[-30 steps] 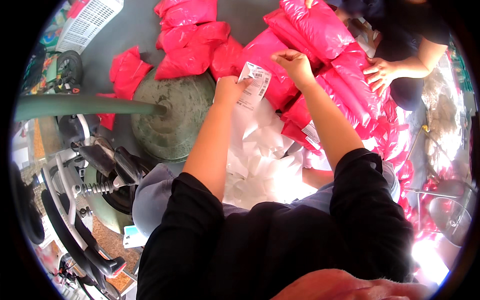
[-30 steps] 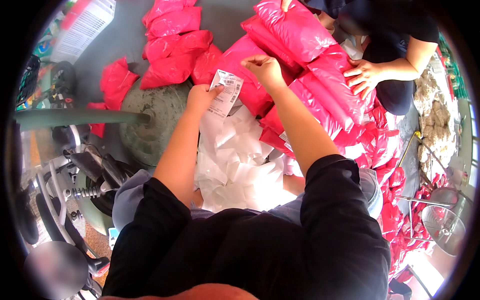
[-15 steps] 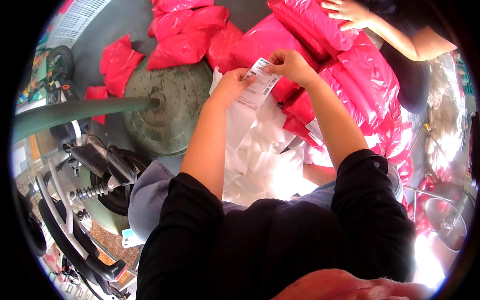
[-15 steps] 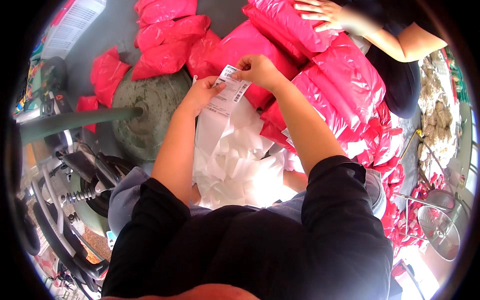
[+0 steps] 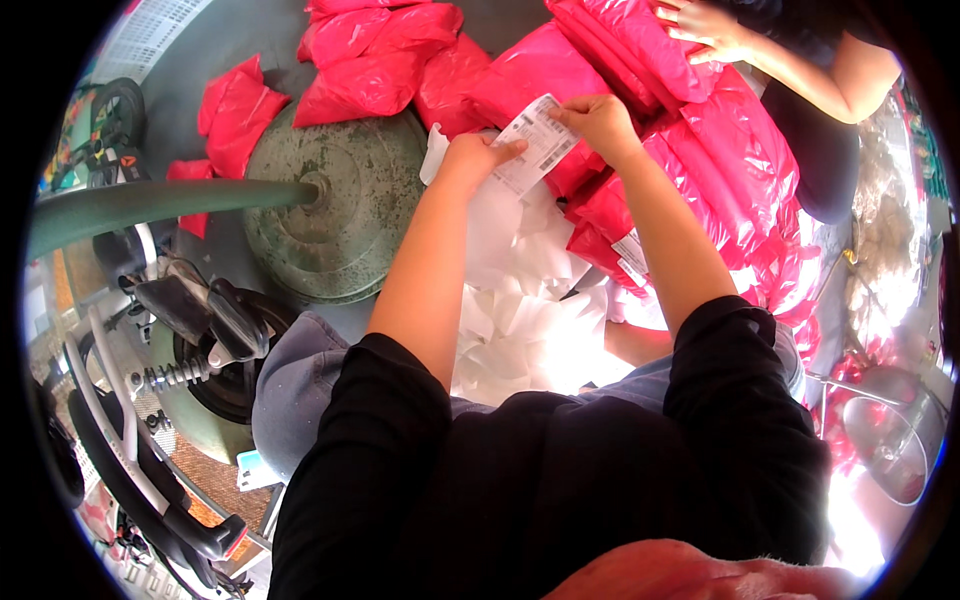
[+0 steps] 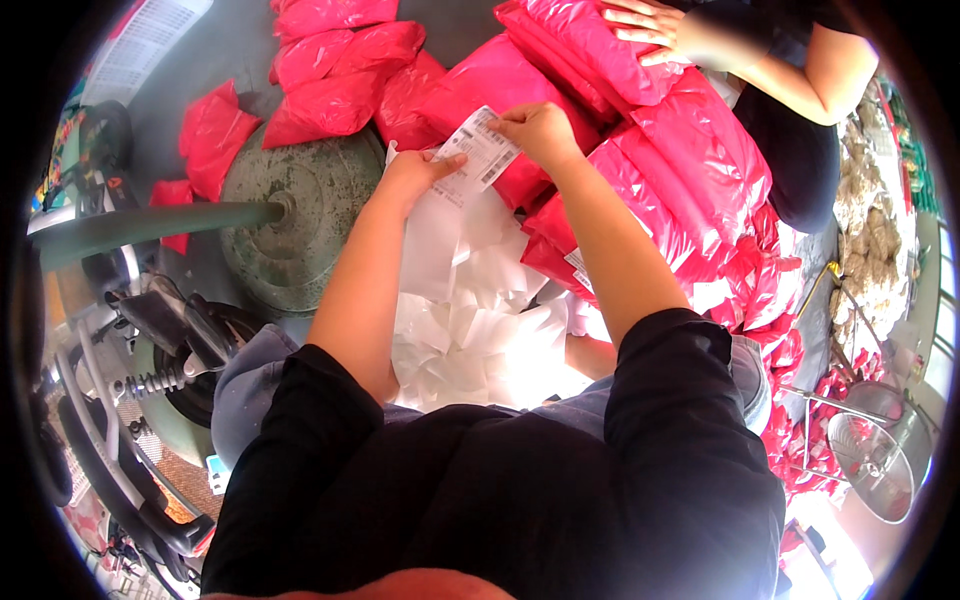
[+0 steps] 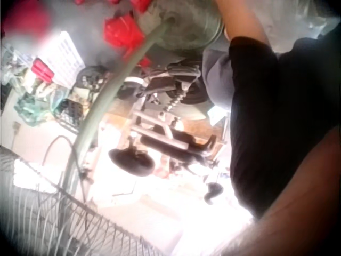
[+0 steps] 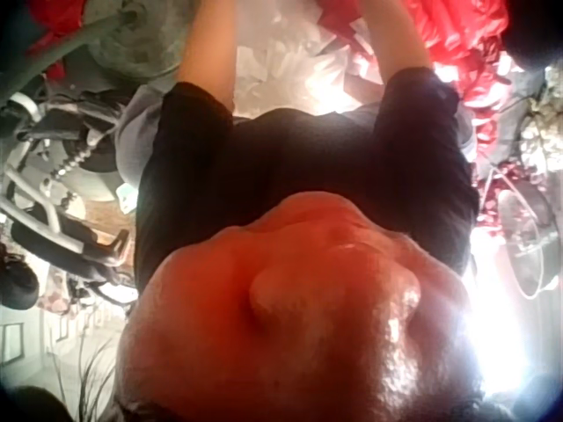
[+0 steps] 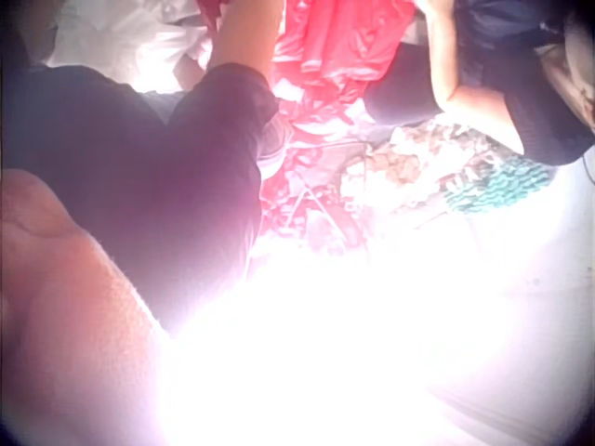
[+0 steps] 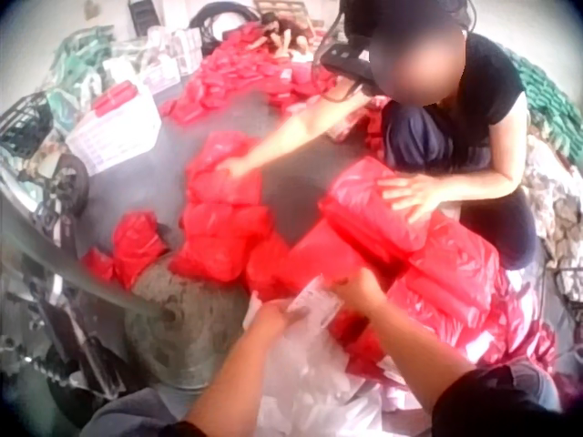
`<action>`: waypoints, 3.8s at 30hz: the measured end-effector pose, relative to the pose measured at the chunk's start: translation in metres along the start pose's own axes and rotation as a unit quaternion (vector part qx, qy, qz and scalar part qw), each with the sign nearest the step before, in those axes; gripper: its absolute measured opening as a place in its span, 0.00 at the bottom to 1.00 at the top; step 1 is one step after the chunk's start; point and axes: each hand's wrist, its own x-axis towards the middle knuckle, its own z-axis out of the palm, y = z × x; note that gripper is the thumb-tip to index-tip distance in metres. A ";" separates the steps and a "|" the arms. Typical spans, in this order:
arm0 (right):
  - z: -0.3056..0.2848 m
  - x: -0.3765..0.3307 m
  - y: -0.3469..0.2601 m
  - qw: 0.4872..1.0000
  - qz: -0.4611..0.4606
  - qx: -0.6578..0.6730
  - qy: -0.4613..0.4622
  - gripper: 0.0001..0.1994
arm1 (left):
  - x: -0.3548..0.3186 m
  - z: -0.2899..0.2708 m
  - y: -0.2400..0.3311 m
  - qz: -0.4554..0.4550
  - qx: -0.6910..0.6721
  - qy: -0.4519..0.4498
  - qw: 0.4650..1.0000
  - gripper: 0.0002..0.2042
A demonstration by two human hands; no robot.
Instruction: The person peels white shipping labels from a strip and adheres them one by one to a pile of pink mailing bags on the floor.
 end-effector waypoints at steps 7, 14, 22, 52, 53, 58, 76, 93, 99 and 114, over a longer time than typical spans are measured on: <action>-0.029 0.063 0.046 0.990 -0.043 -0.103 0.081 0.13 | -0.006 -0.044 -0.005 -0.144 0.111 0.122 0.976 0.32; -0.016 0.081 0.072 0.939 -0.137 -0.256 0.186 0.19 | -0.022 -0.137 -0.037 -0.338 0.145 0.131 0.921 0.27; 0.035 0.053 0.030 0.837 -0.105 -0.389 0.369 0.42 | -0.049 -0.147 0.031 0.005 0.255 -0.005 0.967 0.16; -0.177 -0.200 -0.043 0.976 -0.132 0.167 0.041 0.09 | -0.139 0.164 0.085 0.227 -0.010 -0.107 0.968 0.11; -0.181 -0.198 -0.033 0.973 -0.125 0.181 0.064 0.08 | -0.130 0.173 0.082 0.236 0.030 -0.078 0.968 0.11; -0.210 -0.186 0.000 0.984 -0.083 0.135 0.085 0.10 | -0.099 0.213 0.087 0.189 0.019 -0.088 0.978 0.14; -0.293 -0.084 0.118 0.962 -0.015 0.007 0.274 0.11 | 0.003 0.237 0.036 -0.127 0.079 -0.117 0.982 0.36; -0.272 -0.038 0.178 0.924 -0.007 -0.230 0.305 0.20 | -0.048 0.152 -0.011 -0.325 -0.276 -0.154 0.892 0.14; -0.250 -0.056 0.110 0.760 -0.066 -0.424 0.488 0.37 | -0.119 0.100 -0.016 -0.349 -0.136 0.014 0.927 0.15; -0.174 -0.175 -0.084 0.939 -0.327 0.095 -0.044 0.21 | -0.226 0.093 0.145 0.409 0.354 -0.072 0.838 0.18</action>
